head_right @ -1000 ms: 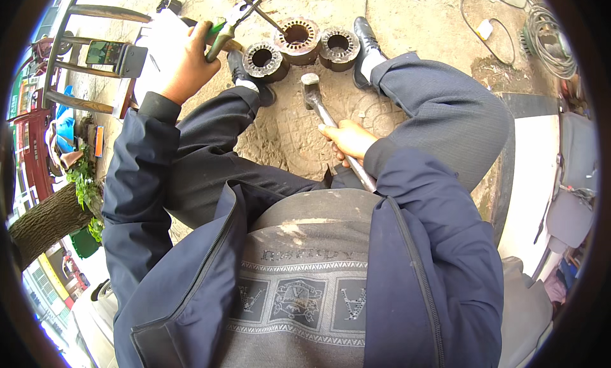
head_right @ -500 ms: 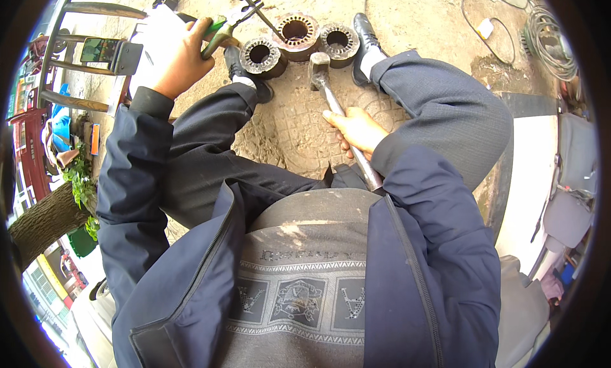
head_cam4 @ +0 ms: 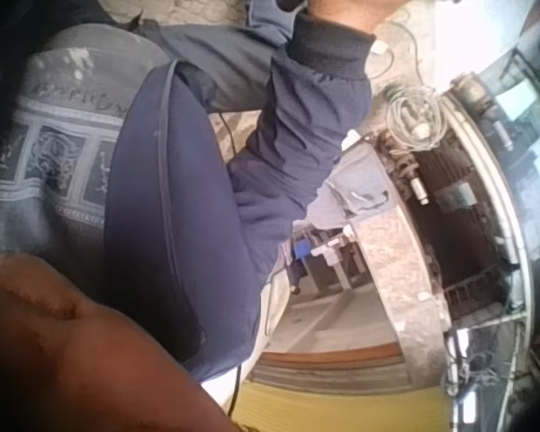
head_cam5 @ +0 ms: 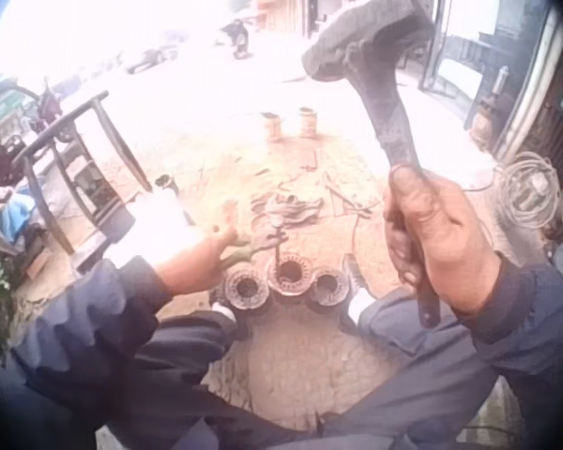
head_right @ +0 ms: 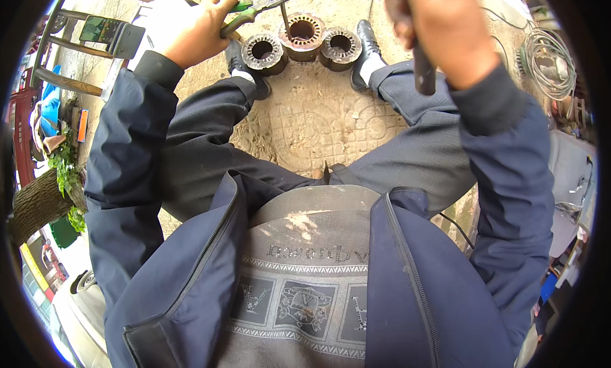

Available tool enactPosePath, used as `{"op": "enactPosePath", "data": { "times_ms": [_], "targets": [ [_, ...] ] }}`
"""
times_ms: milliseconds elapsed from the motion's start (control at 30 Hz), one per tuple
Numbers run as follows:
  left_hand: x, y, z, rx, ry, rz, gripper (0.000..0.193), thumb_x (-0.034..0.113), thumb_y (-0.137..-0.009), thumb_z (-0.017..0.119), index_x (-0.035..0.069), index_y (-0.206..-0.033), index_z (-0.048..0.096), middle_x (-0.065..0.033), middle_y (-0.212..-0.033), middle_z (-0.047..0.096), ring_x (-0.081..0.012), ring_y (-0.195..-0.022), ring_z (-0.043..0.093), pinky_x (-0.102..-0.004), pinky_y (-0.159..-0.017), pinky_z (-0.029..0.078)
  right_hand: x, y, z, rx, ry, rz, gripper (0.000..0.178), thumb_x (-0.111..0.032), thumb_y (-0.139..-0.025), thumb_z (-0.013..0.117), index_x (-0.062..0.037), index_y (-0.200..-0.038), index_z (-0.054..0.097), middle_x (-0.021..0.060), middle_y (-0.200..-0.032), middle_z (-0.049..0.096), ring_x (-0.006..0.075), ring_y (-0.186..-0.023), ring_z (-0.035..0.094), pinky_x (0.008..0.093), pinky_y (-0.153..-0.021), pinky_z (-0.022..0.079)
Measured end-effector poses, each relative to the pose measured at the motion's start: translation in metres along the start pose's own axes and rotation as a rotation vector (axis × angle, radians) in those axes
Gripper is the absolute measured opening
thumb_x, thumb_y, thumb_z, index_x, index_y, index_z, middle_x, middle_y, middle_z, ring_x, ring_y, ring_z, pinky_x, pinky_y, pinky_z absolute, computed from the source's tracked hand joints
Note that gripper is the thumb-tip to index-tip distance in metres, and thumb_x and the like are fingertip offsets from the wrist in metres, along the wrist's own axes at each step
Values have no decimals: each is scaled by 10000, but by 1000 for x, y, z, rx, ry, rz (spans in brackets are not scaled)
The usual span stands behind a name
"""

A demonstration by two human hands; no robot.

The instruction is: The person sits on the ground and uses pliers and a hammer to repeatedly strike a metal rod inserted into a circular metal part. The person adjusts the rod and continues hammering the same part throughout the clip.

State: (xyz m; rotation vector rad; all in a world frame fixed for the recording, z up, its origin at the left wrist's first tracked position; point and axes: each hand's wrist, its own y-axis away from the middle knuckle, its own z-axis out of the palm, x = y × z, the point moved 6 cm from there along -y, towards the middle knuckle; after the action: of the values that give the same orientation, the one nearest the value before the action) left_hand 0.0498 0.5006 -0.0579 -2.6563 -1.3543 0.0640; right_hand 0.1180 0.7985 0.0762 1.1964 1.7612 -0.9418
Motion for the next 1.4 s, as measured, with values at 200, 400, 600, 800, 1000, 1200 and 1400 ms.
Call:
{"op": "enactPosePath", "data": {
  "times_ms": [200, 400, 600, 800, 1000, 1200, 1400],
  "targets": [
    [8, -2, 4, 65, -63, 6, 578, 99, -754, 782, 50, -1293, 580, -247, -991, 670, -427, -863, 703, -482, -757, 571, 90, 21, 52, -297, -262, 737, 503, -603, -1020, 589, -107, -953, 539, -43, -644, 430, 47, -453, 396, 240, -382, 343],
    [-5, 2, 12, 115, 30, -42, 642, 146, -753, 757, 66, -1370, 598, -223, -919, 706, -409, -829, 717, -480, -742, 577, 142, 81, 69, -206, -470, 839, 500, -605, -1030, 574, -116, -942, 519, -49, -654, 435, 54, -456, 374, 252, -395, 349],
    [21, -8, -26, 76, 75, -118, 600, 60, -769, 801, 20, -1339, 618, -254, -1145, 660, -441, -987, 688, -458, -837, 576, 226, 170, 137, -282, -470, 1242, 441, -528, -1051, 572, -95, -973, 540, -21, -690, 451, 92, -500, 424, 308, -442, 395],
    [16, -10, -81, 163, 219, -194, 732, 238, -707, 897, 25, -1336, 591, -219, -1125, 704, -376, -981, 711, -438, -803, 572, 234, 183, 164, -567, -202, 1149, 414, -448, -1042, 625, -40, -1057, 555, -18, -722, 493, 89, -508, 480, 281, -406, 416],
    [-4, 2, -40, 162, 157, -94, 570, 86, -760, 762, 20, -1314, 645, -214, -1014, 694, -381, -873, 697, -423, -797, 554, 224, 167, 172, -558, -184, 1020, 541, -495, -1018, 643, 39, -1020, 560, 58, -744, 562, 142, -565, 550, 330, -458, 493],
    [-14, 3, -28, 179, 111, -72, 559, 114, -766, 756, 43, -1312, 656, -185, -1017, 701, -364, -849, 701, -418, -769, 550, 230, 172, 166, -457, -274, 1131, 366, -387, -1048, 637, -40, -1090, 529, -10, -738, 484, 85, -529, 465, 287, -424, 409],
    [-20, -1, -18, 122, 91, -59, 577, 114, -780, 765, 74, -1342, 642, -207, -1069, 699, -379, -894, 709, -425, -789, 557, 223, 168, 160, -435, -362, 1152, 349, -378, -1049, 641, -61, -1071, 497, -12, -742, 476, 78, -549, 463, 283, -428, 413]
  ]
}}
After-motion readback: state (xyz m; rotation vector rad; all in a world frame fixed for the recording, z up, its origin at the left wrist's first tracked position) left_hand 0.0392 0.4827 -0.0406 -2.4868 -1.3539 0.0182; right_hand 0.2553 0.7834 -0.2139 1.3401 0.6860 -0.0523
